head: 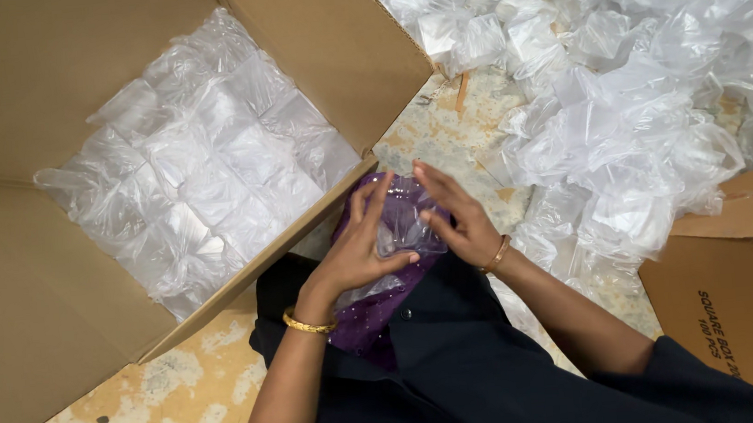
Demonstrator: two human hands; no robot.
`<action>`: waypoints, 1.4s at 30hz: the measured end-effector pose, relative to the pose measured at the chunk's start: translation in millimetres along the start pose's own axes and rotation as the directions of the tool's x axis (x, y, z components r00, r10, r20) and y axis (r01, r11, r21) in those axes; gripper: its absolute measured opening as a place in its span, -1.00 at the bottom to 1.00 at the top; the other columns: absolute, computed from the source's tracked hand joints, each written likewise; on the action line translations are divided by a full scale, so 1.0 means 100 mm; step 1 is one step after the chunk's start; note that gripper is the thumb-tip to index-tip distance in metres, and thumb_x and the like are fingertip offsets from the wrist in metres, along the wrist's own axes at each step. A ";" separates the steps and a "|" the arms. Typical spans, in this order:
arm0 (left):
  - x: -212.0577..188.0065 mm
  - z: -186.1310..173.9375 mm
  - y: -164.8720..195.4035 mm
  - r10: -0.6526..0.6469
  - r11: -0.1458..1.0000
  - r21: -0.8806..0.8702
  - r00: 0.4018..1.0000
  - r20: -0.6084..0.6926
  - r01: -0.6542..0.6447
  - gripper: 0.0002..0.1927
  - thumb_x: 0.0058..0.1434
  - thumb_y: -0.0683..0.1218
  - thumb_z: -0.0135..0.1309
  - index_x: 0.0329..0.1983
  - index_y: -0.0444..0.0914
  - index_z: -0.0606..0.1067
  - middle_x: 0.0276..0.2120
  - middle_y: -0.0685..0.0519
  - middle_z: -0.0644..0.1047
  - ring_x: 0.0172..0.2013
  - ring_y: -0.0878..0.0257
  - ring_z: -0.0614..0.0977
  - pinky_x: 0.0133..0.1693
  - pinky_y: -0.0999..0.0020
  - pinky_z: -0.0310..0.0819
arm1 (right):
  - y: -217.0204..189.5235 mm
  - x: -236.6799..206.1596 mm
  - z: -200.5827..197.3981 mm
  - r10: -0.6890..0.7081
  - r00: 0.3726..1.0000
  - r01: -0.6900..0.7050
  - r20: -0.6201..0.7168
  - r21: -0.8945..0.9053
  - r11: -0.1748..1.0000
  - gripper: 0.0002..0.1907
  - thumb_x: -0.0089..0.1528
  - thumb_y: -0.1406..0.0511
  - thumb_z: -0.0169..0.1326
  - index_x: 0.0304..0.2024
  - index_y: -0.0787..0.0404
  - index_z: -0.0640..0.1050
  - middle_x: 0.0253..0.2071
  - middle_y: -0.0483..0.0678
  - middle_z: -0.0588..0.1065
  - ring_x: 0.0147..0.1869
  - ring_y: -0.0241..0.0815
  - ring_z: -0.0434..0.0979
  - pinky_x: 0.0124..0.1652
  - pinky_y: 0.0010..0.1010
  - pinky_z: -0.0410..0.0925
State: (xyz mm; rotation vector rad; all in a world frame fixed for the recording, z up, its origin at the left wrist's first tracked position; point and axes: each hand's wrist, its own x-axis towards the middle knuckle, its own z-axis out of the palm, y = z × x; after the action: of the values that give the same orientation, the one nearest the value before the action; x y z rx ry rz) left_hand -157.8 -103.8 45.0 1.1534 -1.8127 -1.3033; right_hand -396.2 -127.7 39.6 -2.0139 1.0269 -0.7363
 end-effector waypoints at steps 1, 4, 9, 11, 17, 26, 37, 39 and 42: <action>0.00 0.01 -0.03 -0.001 1.000 -0.006 1.000 0.003 0.001 0.26 -0.04 0.15 0.44 0.60 -0.11 -0.09 0.41 -0.23 0.07 0.43 -0.18 0.20 0.37 0.04 0.18 | -0.02 0.02 -0.04 -0.055 0.995 0.056 0.085 -0.004 0.998 -0.08 0.28 0.25 0.22 0.56 0.11 0.02 0.60 0.15 -0.02 0.66 0.09 0.01 0.46 -0.15 0.10; -0.01 0.01 -0.07 -0.021 1.000 -0.022 1.000 0.015 0.022 0.25 -0.05 0.18 0.44 0.58 -0.10 -0.06 0.41 -0.23 0.08 0.43 -0.18 0.21 0.37 0.02 0.19 | -0.06 0.09 -0.16 -0.079 0.968 0.090 0.237 -0.035 0.995 0.10 0.20 0.15 0.28 0.56 0.20 -0.13 0.59 0.26 -0.15 0.66 0.22 -0.12 0.46 -0.09 0.01; -0.02 -0.02 -0.02 -0.089 0.996 -0.023 0.994 0.063 0.091 0.26 -0.07 0.23 0.42 0.57 -0.08 -0.06 0.42 -0.20 0.10 0.44 -0.17 0.20 0.32 -0.01 0.21 | -0.14 0.16 -0.24 -0.046 0.947 0.101 0.317 -0.159 0.982 0.18 0.15 0.06 0.33 0.55 0.20 -0.13 0.55 0.28 -0.05 0.61 0.27 0.00 0.42 -0.11 0.13; -0.03 -0.01 0.01 -0.019 1.000 -0.022 0.999 0.030 0.020 0.24 -0.03 0.23 0.43 0.58 -0.10 -0.06 0.41 -0.21 0.11 0.44 -0.18 0.21 0.36 -0.02 0.19 | -0.17 0.17 -0.26 -0.024 0.943 0.093 0.331 -0.195 0.976 0.23 0.11 0.05 0.35 0.54 0.22 -0.16 0.50 0.32 -0.01 0.55 0.28 0.06 0.36 -0.11 0.20; -0.09 -0.07 0.08 -0.097 0.995 0.016 0.995 -0.015 0.097 0.24 -0.08 0.25 0.41 0.58 -0.04 -0.03 0.38 -0.17 0.14 0.38 -0.15 0.31 0.33 0.02 0.29 | -0.17 0.21 -0.37 -0.094 0.995 0.097 0.044 -0.080 0.992 0.00 0.07 0.16 0.32 0.43 0.19 0.10 0.35 0.24 0.13 0.41 0.19 0.26 0.27 -0.20 0.35; -0.07 -0.17 0.11 -0.032 0.999 0.024 0.999 -0.027 0.032 0.25 -0.08 0.25 0.44 0.60 0.00 -0.02 0.38 -0.15 0.15 0.40 -0.15 0.29 0.31 -0.01 0.29 | -0.17 0.13 -0.32 0.087 0.928 -0.091 0.363 -0.006 0.996 0.00 0.07 0.15 0.36 0.47 0.00 0.16 0.38 0.12 0.15 0.43 0.02 0.28 0.26 -0.22 0.41; 0.00 -0.14 0.14 0.015 0.998 0.060 1.000 0.009 -0.015 0.22 -0.13 0.23 0.46 0.55 -0.01 0.05 0.35 -0.13 0.20 0.35 -0.16 0.37 0.26 0.00 0.37 | -0.23 0.07 -0.31 -0.030 0.968 -0.007 0.250 0.147 0.989 0.19 0.00 0.23 0.37 0.55 0.22 0.00 0.43 0.17 0.16 0.53 0.09 0.22 0.44 -0.12 0.18; 0.01 -0.14 0.16 0.010 0.998 0.066 1.000 0.014 -0.011 0.22 -0.14 0.21 0.47 0.54 -0.01 0.08 0.35 -0.13 0.19 0.34 -0.17 0.37 0.25 0.00 0.39 | -0.21 0.08 -0.31 -0.035 0.967 0.011 0.253 0.099 0.995 0.20 -0.02 0.22 0.38 0.54 0.21 0.02 0.42 0.18 0.17 0.51 0.11 0.23 0.42 -0.13 0.20; 0.01 -0.13 0.17 0.010 0.999 0.051 1.000 0.017 -0.011 0.22 -0.15 0.21 0.49 0.53 -0.02 0.07 0.34 -0.12 0.20 0.34 -0.17 0.38 0.25 -0.02 0.39 | -0.17 0.08 -0.31 -0.055 0.961 0.037 0.272 0.069 0.997 0.20 -0.03 0.19 0.39 0.53 0.20 0.02 0.43 0.21 0.17 0.51 0.16 0.22 0.40 -0.13 0.21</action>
State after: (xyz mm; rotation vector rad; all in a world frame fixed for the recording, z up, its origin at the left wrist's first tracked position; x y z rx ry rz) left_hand -151.8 -107.6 65.5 1.1614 -1.8721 -1.2710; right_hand -408.5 -139.1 72.3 -2.0220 0.7885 -0.4891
